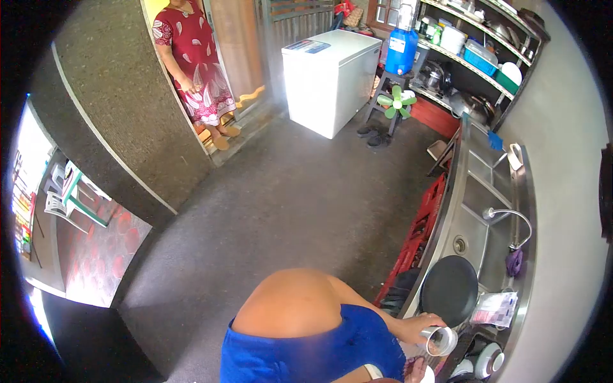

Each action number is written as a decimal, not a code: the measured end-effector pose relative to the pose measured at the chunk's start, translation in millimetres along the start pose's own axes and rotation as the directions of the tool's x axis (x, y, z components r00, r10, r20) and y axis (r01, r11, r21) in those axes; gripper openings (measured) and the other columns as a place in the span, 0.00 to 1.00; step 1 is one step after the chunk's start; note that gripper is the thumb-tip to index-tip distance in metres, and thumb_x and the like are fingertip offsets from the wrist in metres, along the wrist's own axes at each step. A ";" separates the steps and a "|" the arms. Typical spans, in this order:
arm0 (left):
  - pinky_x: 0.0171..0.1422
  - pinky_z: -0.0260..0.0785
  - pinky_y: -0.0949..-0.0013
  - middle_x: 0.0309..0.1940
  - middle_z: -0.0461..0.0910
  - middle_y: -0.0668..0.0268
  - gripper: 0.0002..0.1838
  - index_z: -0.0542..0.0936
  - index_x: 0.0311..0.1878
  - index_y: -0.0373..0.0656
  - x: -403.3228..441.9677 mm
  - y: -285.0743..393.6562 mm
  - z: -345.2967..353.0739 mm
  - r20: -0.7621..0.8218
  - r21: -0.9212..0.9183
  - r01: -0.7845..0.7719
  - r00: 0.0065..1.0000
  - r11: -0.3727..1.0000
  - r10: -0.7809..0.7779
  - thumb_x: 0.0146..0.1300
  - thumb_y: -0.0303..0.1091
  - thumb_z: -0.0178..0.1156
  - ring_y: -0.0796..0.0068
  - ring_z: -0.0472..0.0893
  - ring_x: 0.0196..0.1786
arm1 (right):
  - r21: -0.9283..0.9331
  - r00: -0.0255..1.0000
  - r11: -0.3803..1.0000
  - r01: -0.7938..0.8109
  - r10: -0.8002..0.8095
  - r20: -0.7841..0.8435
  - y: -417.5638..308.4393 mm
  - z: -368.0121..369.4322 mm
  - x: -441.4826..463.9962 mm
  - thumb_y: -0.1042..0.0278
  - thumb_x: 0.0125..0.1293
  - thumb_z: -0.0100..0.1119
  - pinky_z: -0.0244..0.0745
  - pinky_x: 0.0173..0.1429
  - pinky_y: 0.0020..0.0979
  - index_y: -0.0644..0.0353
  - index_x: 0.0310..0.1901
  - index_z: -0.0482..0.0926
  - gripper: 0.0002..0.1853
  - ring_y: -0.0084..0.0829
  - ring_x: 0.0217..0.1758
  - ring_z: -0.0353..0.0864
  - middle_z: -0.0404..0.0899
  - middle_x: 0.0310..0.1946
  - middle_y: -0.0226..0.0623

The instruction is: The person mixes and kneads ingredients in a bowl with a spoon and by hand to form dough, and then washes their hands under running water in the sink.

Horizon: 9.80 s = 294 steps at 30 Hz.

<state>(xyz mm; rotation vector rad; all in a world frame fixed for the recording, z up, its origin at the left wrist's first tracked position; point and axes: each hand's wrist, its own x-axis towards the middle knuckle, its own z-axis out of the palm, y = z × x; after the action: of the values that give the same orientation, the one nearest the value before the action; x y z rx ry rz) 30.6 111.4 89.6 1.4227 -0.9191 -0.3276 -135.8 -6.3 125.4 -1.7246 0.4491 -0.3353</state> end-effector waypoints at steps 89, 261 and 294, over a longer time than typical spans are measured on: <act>0.67 0.60 0.52 0.55 0.74 0.55 0.28 0.75 0.57 0.44 -220.4 60.0 -215.4 -0.450 0.292 0.160 0.893 0.943 -0.012 0.47 0.25 0.62 0.51 0.70 0.62 | 0.372 0.883 0.875 -0.310 0.120 0.453 -32.0 296.8 -48.6 0.67 0.67 0.60 0.75 0.34 0.23 0.66 0.55 0.74 0.18 0.23 0.33 0.80 0.81 0.35 0.35; 0.58 0.75 0.52 0.44 0.80 0.63 0.08 0.76 0.42 0.44 58.2 -130.6 -550.1 -0.444 -0.895 -0.184 0.439 0.406 -0.781 0.68 0.37 0.55 0.60 0.82 0.51 | 0.594 0.967 0.783 -0.184 0.253 -0.034 222.4 67.1 761.2 0.75 0.63 0.48 0.79 0.50 0.41 0.73 0.51 0.73 0.16 0.38 0.47 0.80 0.79 0.48 0.45; 0.59 0.73 0.53 0.54 0.74 0.55 0.16 0.71 0.56 0.44 429.6 -259.6 -611.3 0.012 -0.910 0.326 0.640 0.257 -0.768 0.67 0.34 0.56 0.55 0.77 0.56 | 0.949 0.662 0.180 0.259 0.683 -0.310 157.5 65.7 793.4 0.45 0.71 0.36 0.76 0.55 0.55 0.67 0.58 0.69 0.30 0.47 0.52 0.81 0.78 0.51 0.52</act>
<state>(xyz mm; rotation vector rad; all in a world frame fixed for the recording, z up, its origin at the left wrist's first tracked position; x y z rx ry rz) 816.8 194.8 64.9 0.7061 0.2848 -0.8490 576.0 -349.4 -59.6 -0.0669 0.8344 -0.8601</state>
